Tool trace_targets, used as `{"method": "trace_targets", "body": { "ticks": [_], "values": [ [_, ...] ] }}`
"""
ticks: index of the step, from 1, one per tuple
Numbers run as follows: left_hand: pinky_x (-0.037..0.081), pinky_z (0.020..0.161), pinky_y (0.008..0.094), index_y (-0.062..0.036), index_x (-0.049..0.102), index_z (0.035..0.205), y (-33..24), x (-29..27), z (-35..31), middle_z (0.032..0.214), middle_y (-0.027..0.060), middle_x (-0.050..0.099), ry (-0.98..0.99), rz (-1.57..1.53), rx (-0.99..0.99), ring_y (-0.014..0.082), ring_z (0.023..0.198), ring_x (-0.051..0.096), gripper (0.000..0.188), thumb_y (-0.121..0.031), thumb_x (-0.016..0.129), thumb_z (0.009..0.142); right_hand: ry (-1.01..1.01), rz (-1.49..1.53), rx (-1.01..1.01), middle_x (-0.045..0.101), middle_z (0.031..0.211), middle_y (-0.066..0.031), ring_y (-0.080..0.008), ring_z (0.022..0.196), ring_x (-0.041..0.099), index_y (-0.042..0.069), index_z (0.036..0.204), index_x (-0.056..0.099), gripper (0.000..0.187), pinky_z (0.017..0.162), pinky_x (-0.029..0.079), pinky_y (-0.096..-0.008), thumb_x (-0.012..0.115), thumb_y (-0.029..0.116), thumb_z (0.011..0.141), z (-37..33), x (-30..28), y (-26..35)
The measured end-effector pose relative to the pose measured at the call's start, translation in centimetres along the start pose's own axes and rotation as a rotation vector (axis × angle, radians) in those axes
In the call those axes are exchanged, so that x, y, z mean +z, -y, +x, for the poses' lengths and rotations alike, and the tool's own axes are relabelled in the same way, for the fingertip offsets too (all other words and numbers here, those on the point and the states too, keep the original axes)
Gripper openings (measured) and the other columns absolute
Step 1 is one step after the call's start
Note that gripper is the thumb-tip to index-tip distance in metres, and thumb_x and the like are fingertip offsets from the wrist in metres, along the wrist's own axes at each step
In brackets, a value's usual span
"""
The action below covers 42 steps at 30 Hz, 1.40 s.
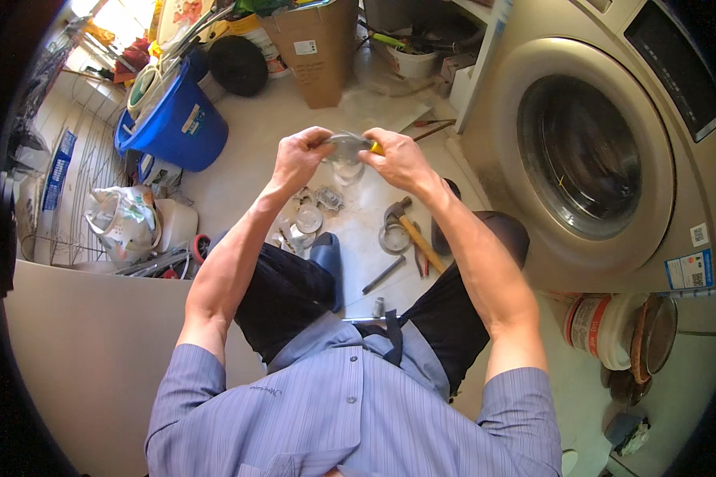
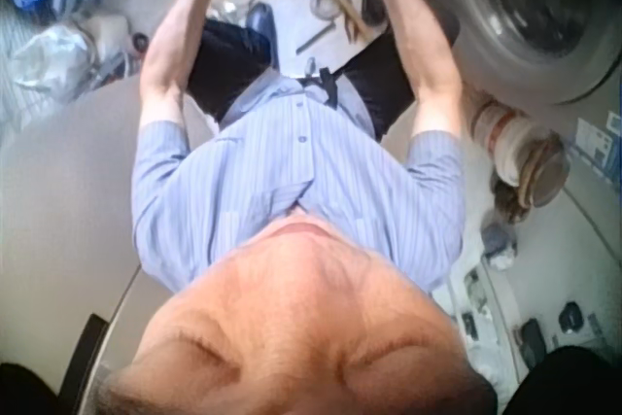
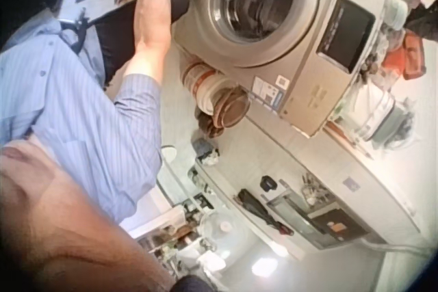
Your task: The person sits on a small stool and uses a hammer, a flathead screwdriver, and pliers to disassemble a circular metal housing, striking the metal with the hammer and prying internal components loose.
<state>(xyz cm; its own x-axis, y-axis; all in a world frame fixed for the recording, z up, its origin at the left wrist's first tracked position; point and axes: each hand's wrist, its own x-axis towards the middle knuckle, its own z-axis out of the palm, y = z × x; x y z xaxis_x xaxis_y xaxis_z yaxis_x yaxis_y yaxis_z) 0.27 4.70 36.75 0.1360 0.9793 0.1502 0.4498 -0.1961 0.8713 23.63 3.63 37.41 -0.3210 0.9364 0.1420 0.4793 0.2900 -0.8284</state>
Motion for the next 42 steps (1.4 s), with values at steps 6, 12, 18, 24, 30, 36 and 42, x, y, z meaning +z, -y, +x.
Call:
{"method": "trace_targets", "body": {
  "ticks": [6,12,18,24,30,36,42],
  "values": [
    [0.054,0.075,0.0276,-0.0011,0.074,0.108,-0.2,0.8,0.4,0.091,0.0084,0.076,-0.056,0.173,0.203,0.0113,0.078,0.066,0.021,-0.007,0.074,0.088,-0.12,-0.271,-0.097,0.07,0.092,-0.0216,-0.0416,0.085,0.068,0.004,0.099,0.065,0.016,0.076,0.054,-0.0482,0.065,0.017,0.091,1.3,1.2,-0.8],
    [0.053,0.071,0.0321,-0.003,0.073,0.107,4.1,1.0,0.8,0.09,0.0148,0.074,0.037,0.207,0.157,0.0187,0.075,0.066,0.019,-0.008,0.073,0.089,-0.168,-0.389,-0.294,0.068,0.082,-0.0187,-0.0401,0.074,0.068,0.004,0.086,0.06,0.009,0.068,0.056,-0.0491,0.062,0.013,0.089,2.7,3.5,-3.2],
    [0.052,0.071,0.0359,-0.0058,0.074,0.105,8.9,1.5,1.5,0.092,0.0129,0.071,-0.01,0.242,0.203,0.0272,0.078,0.066,0.019,-0.014,0.075,0.088,-0.06,-0.48,-0.177,0.068,0.08,-0.0206,-0.0404,0.075,0.068,0.004,0.084,0.06,0.008,0.069,0.055,-0.0495,0.063,0.011,0.087,4.7,6.1,-5.4],
    [0.053,0.075,0.0404,-0.006,0.075,0.099,12.4,2.5,2.3,0.092,0.0121,0.07,0.034,0.309,0.139,0.0316,0.085,0.067,0.018,-0.017,0.075,0.085,-0.027,-0.286,0.141,0.069,0.091,-0.0242,-0.0453,0.087,0.067,0.002,0.108,0.063,0.019,0.079,0.053,-0.0517,0.063,0.014,0.093,4.1,7.0,-6.2],
    [0.053,0.077,0.0425,-0.0061,0.076,0.093,12.7,3.1,2.9,0.091,0.0135,0.069,0.087,0.369,-0.004,0.034,0.087,0.067,0.016,-0.018,0.073,0.083,-0.439,-0.154,-0.049,0.066,0.101,-0.027,-0.0471,0.096,0.064,0.001,0.117,0.058,0.027,0.085,0.051,-0.0518,0.062,0.016,0.095,3.6,8.0,-5.0],
    [0.054,0.079,0.0433,-0.0071,0.075,0.095,13.5,3.8,2.7,0.094,0.0127,0.069,0.071,0.453,0.141,0.0346,0.089,0.067,0.015,-0.017,0.073,0.084,-0.135,-0.29,0.159,0.067,0.099,-0.0313,-0.0501,0.095,0.065,0.001,0.12,0.055,0.027,0.081,0.052,-0.0551,0.056,0.019,0.099,3.8,8.2,-4.8],
    [0.054,0.079,0.0445,-0.0067,0.075,0.092,13.7,4.0,2.4,0.091,0.0125,0.069,0.045,0.339,0.041,0.0345,0.089,0.067,0.016,-0.02,0.074,0.084,0.145,-0.415,0.297,0.067,0.105,-0.0313,-0.0495,0.099,0.065,0.001,0.127,0.052,0.033,0.084,0.053,-0.054,0.057,0.015,0.098,3.3,9.7,-6.7]
  ]
}}
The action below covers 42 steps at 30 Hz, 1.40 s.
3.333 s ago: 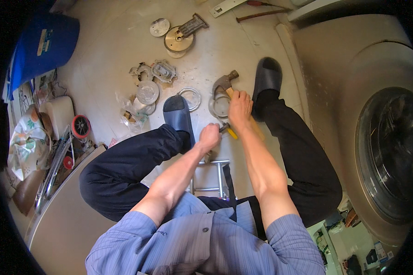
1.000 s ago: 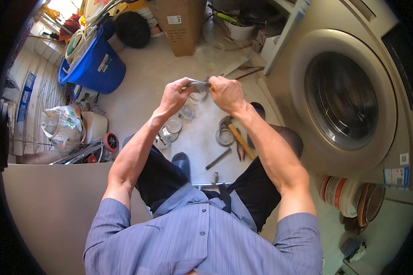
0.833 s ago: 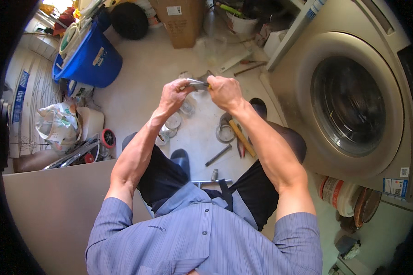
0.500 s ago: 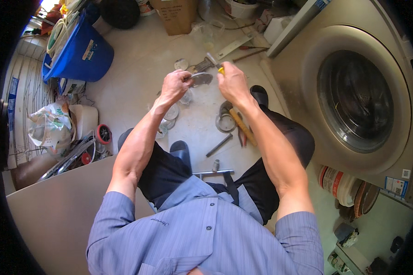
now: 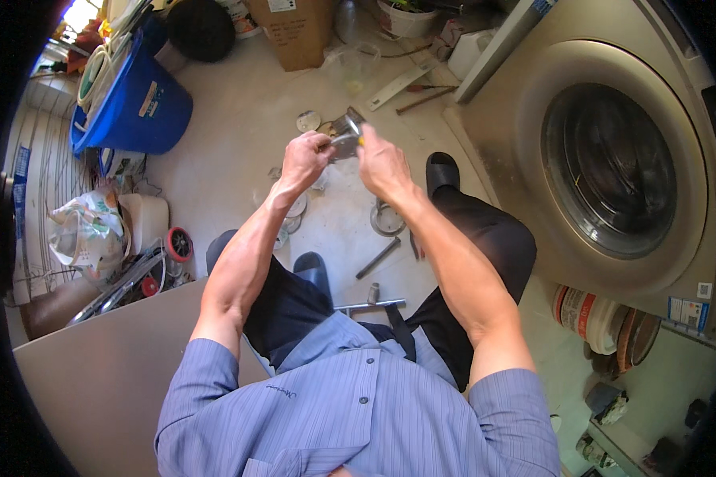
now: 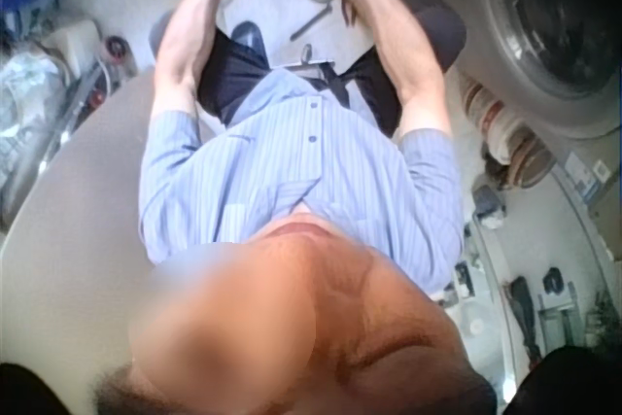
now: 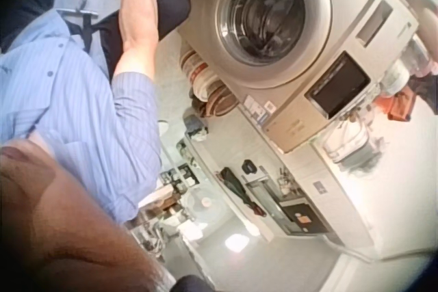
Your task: The person sits on a small stool and uses a hammer, a flathead screwdriver, and pliers to disassemble a circular metal housing, striking the metal with the hammer and prying internal components loose.
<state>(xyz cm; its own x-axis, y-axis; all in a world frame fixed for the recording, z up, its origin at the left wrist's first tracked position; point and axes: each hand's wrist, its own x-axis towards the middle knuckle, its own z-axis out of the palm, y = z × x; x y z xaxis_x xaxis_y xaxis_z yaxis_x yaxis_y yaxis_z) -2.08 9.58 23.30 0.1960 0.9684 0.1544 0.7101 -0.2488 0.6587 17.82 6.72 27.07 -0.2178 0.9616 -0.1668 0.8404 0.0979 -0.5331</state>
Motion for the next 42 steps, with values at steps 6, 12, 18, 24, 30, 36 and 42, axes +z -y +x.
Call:
{"method": "trace_targets", "body": {
  "ticks": [6,12,18,24,30,36,42],
  "values": [
    [0.054,0.077,0.042,-0.0048,0.074,0.093,-0.4,0.0,-0.3,0.091,0.0138,0.069,0.003,0.067,-0.005,0.0341,0.086,0.067,0.016,-0.018,0.075,0.083,-0.047,0.051,-0.003,0.068,0.097,-0.0305,-0.052,0.086,0.066,0.006,0.14,0.043,0.041,0.077,0.053,-0.0584,0.05,0.017,0.101,-0.8,-0.1,0.2],
    [0.054,0.079,0.0423,-0.0061,0.075,0.093,-1.1,0.2,-0.3,0.093,0.0121,0.07,-0.035,0.013,0.063,0.0341,0.088,0.068,0.015,-0.017,0.074,0.083,-0.131,0.099,-0.092,0.068,0.094,-0.0309,-0.053,0.087,0.066,0.004,0.138,0.043,0.041,0.079,0.051,-0.0599,0.051,0.015,0.099,-0.9,-1.0,1.0],
    [0.054,0.079,0.043,-0.0072,0.075,0.094,-1.0,0.4,-0.4,0.091,0.0121,0.07,-0.039,0.105,0.049,0.0336,0.089,0.067,0.015,-0.019,0.073,0.084,0.065,-0.011,-0.005,0.069,0.097,-0.03,-0.0512,0.087,0.066,0.005,0.141,0.042,0.046,0.079,0.052,-0.0583,0.054,0.016,0.098,-1.0,-0.4,0.1],
    [0.054,0.078,0.0457,-0.0051,0.072,0.087,-0.8,0.3,-0.1,0.089,0.0134,0.068,-0.129,0.021,0.037,0.0351,0.087,0.067,0.015,-0.02,0.075,0.085,-0.182,0.144,-0.11,0.07,0.093,-0.0276,-0.0512,0.088,0.066,0.01,0.14,0.045,0.043,0.078,0.053,-0.0571,0.055,0.016,0.098,-1.0,-1.2,1.1],
    [0.053,0.076,0.0446,-0.0065,0.072,0.089,-0.8,0.2,-0.3,0.087,0.0121,0.068,-0.101,0.112,0.107,0.0349,0.086,0.066,0.011,-0.017,0.073,0.085,0.03,-0.02,0.014,0.069,0.097,-0.0301,-0.0523,0.088,0.066,0.009,0.138,0.047,0.042,0.08,0.052,-0.0578,0.056,0.017,0.098,-0.5,-1.1,0.6],
    [0.053,0.077,0.0452,-0.0058,0.071,0.089,-0.4,0.4,-0.2,0.087,0.0135,0.067,-0.094,0.096,0.099,0.0347,0.088,0.065,0.012,-0.016,0.072,0.084,-0.331,0.238,-0.237,0.069,0.091,-0.0309,-0.0526,0.086,0.066,0.008,0.133,0.048,0.037,0.079,0.052,-0.0586,0.054,0.017,0.098,-1.2,-1.0,1.8],
    [0.053,0.077,0.0451,-0.0051,0.071,0.088,-1.0,0.5,-0.4,0.087,0.0132,0.067,-0.084,0.099,0.145,0.0352,0.088,0.065,0.012,-0.017,0.073,0.085,-0.232,0.156,-0.169,0.069,0.09,-0.0285,-0.0517,0.084,0.066,0.009,0.137,0.046,0.041,0.077,0.051,-0.0604,0.055,0.017,0.097,-1.1,-1.8,2.1]
  ]
}}
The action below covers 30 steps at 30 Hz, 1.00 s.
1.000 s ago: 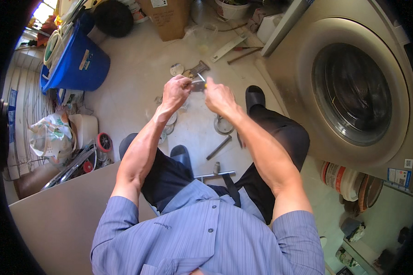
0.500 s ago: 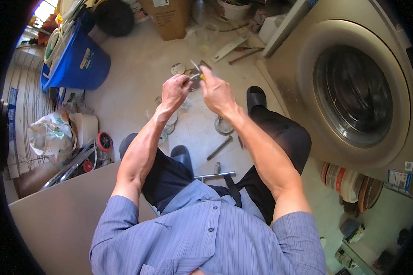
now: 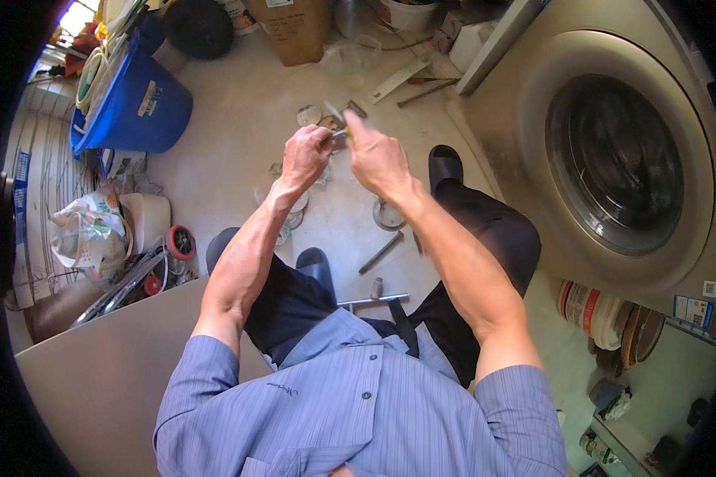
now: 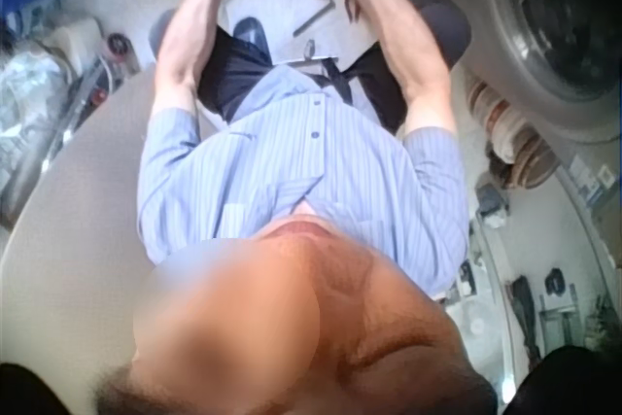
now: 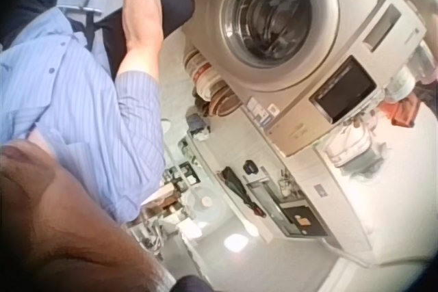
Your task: The person sits on a small stool and uses a hammer, a flathead screwdriver, and pliers to disassemble a circular metal housing, striking the metal with the hammer and prying internal components loose.
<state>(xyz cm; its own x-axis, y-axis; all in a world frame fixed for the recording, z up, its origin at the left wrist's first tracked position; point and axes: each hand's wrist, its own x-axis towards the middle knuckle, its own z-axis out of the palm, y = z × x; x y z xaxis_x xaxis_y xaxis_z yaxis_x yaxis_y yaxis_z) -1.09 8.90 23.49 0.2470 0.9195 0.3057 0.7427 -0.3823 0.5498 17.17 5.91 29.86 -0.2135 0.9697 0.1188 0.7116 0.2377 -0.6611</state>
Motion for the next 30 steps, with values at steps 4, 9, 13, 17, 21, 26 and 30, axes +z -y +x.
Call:
{"method": "trace_targets", "body": {
  "ticks": [4,9,13,17,21,26,30],
  "values": [
    [0.053,0.077,0.045,-0.0056,0.071,0.088,0.1,-0.2,0.2,0.088,0.0125,0.068,-0.008,0.003,-0.014,0.0347,0.088,0.065,0.011,-0.016,0.073,0.085,-0.069,0.048,-0.049,0.069,0.088,-0.0275,-0.0506,0.083,0.067,0.009,0.132,0.05,0.035,0.074,0.053,-0.0579,0.055,0.016,0.098,-0.5,0.7,0.3],
    [0.053,0.078,0.0445,-0.0067,0.072,0.091,0.2,-0.1,0.3,0.088,0.0122,0.068,-0.017,-0.009,-0.022,0.0343,0.087,0.066,0.009,-0.014,0.071,0.085,0.131,-0.1,0.138,0.07,0.095,-0.0251,-0.0471,0.088,0.067,0.01,0.134,0.054,0.038,0.076,0.054,-0.0542,0.06,0.014,0.096,-0.5,0.3,-0.5],
    [0.053,0.078,0.0445,-0.0065,0.071,0.09,0.7,-0.4,0.3,0.089,0.0118,0.068,0.008,0.009,-0.027,0.0342,0.089,0.066,0.011,-0.016,0.073,0.085,0.049,-0.085,0.054,0.069,0.091,-0.027,-0.0478,0.087,0.067,0.01,0.131,0.055,0.035,0.075,0.053,-0.0547,0.06,0.016,0.097,-0.2,0.3,-0.3],
    [0.053,0.078,0.0446,-0.006,0.071,0.09,0.4,-0.5,0.2,0.09,0.0119,0.068,0.008,0.02,0.006,0.0343,0.089,0.065,0.012,-0.015,0.075,0.083,0.041,-0.003,0.019,0.069,0.093,-0.0275,-0.0501,0.084,0.066,0.007,0.124,0.052,0.027,0.076,0.052,-0.0582,0.054,0.018,0.1,-0.7,0.4,-0.1],
    [0.053,0.078,0.0447,-0.0057,0.071,0.09,0.1,-0.4,0.1,0.089,0.0124,0.068,-0.01,0.02,0.035,0.0348,0.089,0.065,0.011,-0.014,0.074,0.083,0.223,-0.136,0.143,0.069,0.091,-0.0297,-0.0517,0.086,0.066,0.005,0.12,0.057,0.026,0.081,0.051,-0.0588,0.054,0.021,0.099,-0.3,0.3,-0.4],
    [0.054,0.077,0.0445,-0.006,0.072,0.091,0.2,-0.4,0.3,0.089,0.0124,0.068,-0.036,-0.034,-0.003,0.0353,0.086,0.066,0.01,-0.011,0.072,0.082,0.069,-0.023,0.066,0.07,0.097,-0.0269,-0.0492,0.088,0.067,0.008,0.13,0.055,0.034,0.08,0.052,-0.0574,0.055,0.02,0.098,-0.4,0.7,-0.6],
    [0.053,0.077,0.044,-0.0061,0.073,0.092,0.5,-0.5,0.4,0.09,0.0121,0.068,-0.044,-0.026,0.002,0.0342,0.087,0.066,0.011,-0.012,0.072,0.083,-0.053,0.089,0.005,0.07,0.102,-0.0245,-0.0478,0.088,0.067,0.012,0.14,0.051,0.042,0.078,0.053,-0.0557,0.056,0.017,0.098,-0.5,0.0,0.8]
  ]
}}
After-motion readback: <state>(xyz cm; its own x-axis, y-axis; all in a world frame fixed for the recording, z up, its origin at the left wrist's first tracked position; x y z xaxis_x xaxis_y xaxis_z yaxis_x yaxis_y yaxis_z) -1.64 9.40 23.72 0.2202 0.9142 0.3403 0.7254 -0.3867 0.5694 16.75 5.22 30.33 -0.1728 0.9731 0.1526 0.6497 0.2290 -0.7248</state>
